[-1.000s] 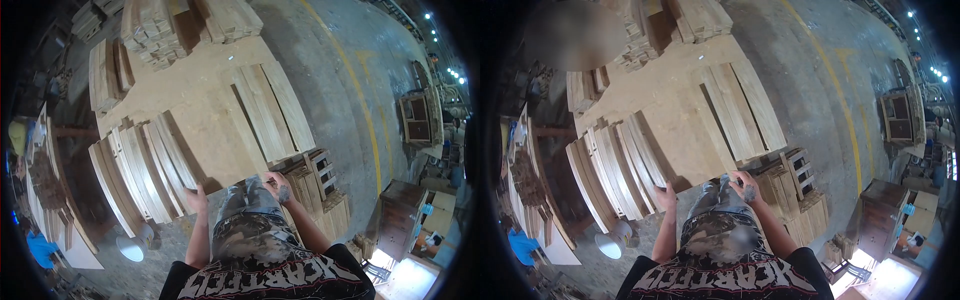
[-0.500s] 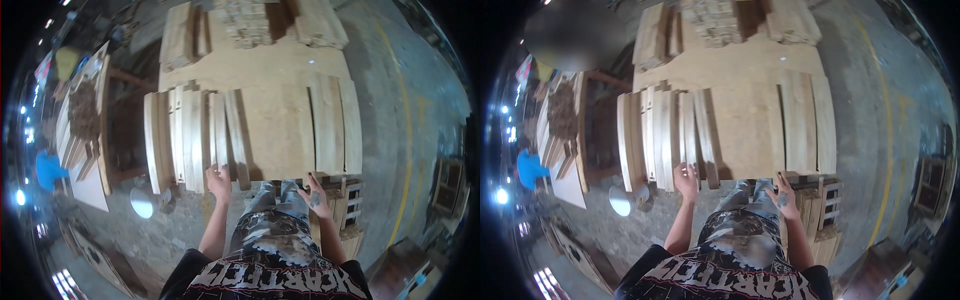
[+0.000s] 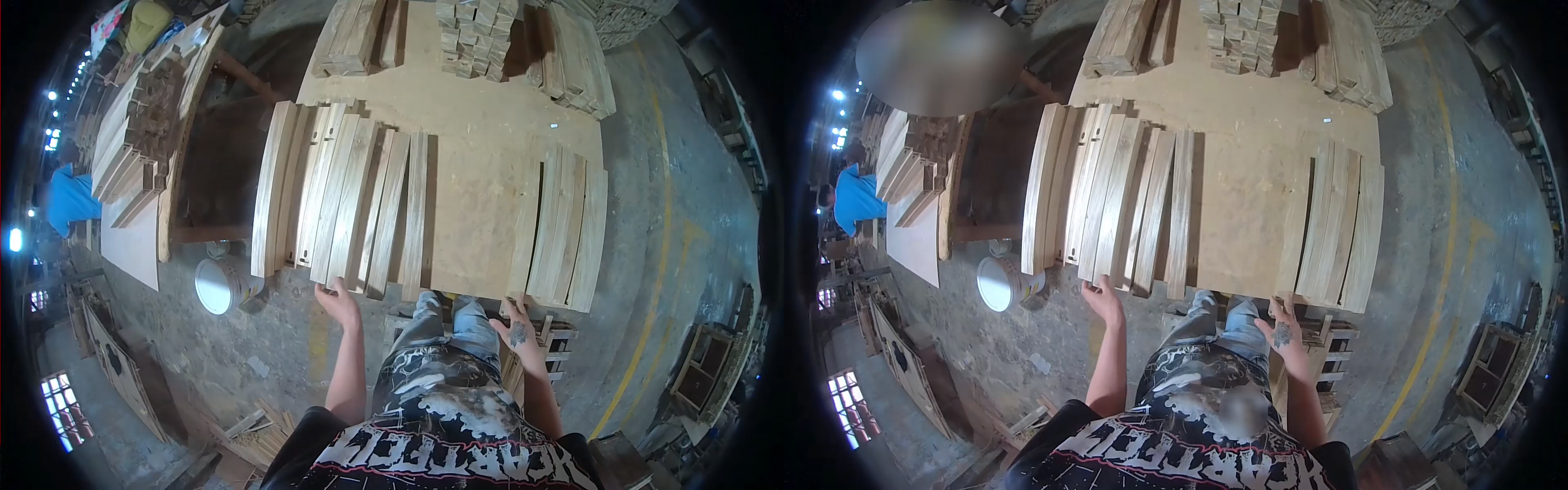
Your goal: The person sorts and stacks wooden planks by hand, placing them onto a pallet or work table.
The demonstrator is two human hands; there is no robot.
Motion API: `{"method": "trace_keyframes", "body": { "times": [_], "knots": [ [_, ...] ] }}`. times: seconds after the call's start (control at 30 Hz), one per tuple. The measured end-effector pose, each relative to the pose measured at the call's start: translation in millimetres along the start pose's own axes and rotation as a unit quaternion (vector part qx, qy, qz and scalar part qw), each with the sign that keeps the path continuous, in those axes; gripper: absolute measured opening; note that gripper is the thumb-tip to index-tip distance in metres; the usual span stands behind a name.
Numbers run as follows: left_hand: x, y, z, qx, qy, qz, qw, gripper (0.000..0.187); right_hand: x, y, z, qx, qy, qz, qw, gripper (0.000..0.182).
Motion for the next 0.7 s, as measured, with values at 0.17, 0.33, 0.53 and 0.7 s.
{"method": "trace_keyframes", "body": {
  "times": [0.17, 0.33, 0.53, 0.7],
  "knots": [
    [52.8, -1.5, -46.9, -0.029, 0.027, 0.1, 0.994, 0.074, -4.2, -0.4, -2.4, 0.007, -0.007, -0.025, 1.0, 0.076],
    [73.7, 18.8, -50.0, -0.075, 0.26, 0.218, 0.938, 0.076, -2.7, -0.2, -5.1, 0.014, -0.021, -0.007, 1.0, 0.072],
    [49.1, 45.7, -12.1, -0.235, 0.066, 0.034, 0.969, 0.064, 10.0, 7.3, -5.2, 0.037, -0.038, -0.01, 0.999, 0.067],
    [27.9, 34.6, -20.1, -0.42, -0.318, -0.305, 0.794, 0.049, 3.3, 5.9, -7.4, 0.041, -0.017, 0.066, 0.997, 0.065]
  ]
}}
Point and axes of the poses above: each hand's wrist, its own z-axis towards the middle knuckle, its own y-axis out of the palm, x = y × z, the point moved 2 cm from there along z, towards the middle knuckle, and after that the axes turned 8 degrees about x, right-handed, at the moved point
